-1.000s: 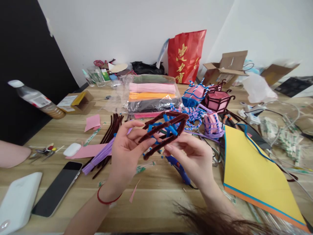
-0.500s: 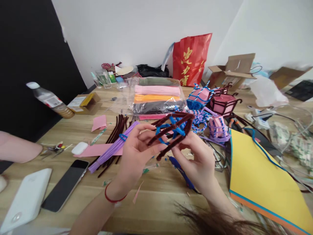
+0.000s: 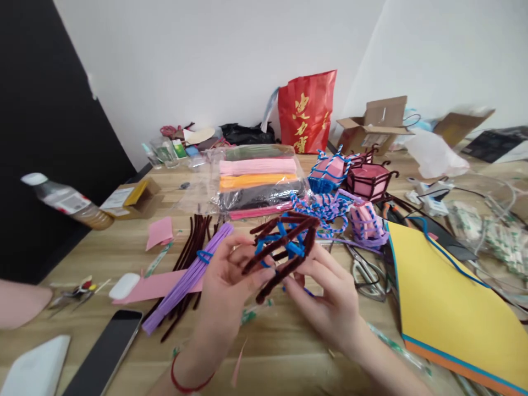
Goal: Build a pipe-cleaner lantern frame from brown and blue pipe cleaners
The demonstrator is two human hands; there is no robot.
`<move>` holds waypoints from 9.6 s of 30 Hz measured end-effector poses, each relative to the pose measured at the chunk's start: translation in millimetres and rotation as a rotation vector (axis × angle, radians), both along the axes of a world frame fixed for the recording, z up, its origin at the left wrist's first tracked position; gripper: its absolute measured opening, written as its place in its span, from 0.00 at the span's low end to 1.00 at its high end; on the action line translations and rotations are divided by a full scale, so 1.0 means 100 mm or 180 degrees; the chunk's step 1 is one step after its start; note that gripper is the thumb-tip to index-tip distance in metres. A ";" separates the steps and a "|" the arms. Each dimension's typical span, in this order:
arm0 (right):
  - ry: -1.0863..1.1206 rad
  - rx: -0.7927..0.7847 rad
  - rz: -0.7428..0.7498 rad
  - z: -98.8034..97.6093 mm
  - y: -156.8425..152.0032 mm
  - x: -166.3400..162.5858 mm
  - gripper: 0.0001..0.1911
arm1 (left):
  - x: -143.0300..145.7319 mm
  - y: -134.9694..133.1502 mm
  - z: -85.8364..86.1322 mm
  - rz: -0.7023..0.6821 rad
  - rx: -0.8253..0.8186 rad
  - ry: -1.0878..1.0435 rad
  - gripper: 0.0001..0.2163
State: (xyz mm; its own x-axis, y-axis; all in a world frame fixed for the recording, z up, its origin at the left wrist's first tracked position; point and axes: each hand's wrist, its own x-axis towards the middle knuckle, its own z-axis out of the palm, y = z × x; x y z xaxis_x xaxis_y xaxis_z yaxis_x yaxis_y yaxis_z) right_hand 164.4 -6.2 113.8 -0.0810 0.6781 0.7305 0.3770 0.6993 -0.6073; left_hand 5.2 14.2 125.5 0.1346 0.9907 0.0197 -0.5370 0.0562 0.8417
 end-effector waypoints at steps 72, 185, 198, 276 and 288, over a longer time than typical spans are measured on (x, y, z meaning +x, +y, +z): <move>0.1144 -0.1451 0.0492 0.11 -0.06 0.13 0.04 | 0.00 -0.08 -0.02 -0.0171 0.0536 0.0048 0.11; 0.2387 -0.1664 0.1239 -0.03 0.00 0.03 0.15 | 0.05 -0.12 0.05 -0.0027 -0.0120 -0.0107 0.15; 0.2496 -0.1620 0.1425 -0.02 -0.04 -0.03 0.14 | 0.07 -0.14 -0.04 0.0311 -0.0156 -0.0094 0.15; 0.2315 -0.1616 0.0641 0.02 0.09 0.19 0.12 | 0.26 -0.07 0.09 0.0503 0.0937 0.0939 0.13; 0.2018 -0.1223 0.0416 0.02 0.00 0.16 0.12 | 0.33 -0.01 0.02 0.0496 0.0784 0.0469 0.13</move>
State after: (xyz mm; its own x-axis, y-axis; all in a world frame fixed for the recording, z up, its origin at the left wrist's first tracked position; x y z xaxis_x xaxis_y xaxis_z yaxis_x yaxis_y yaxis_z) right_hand 180.0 -6.1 116.3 0.1790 0.9084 0.3779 -0.1978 0.4095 -0.8906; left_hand 38.3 12.8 127.3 0.0009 0.9675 0.2530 -0.3945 -0.2321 0.8891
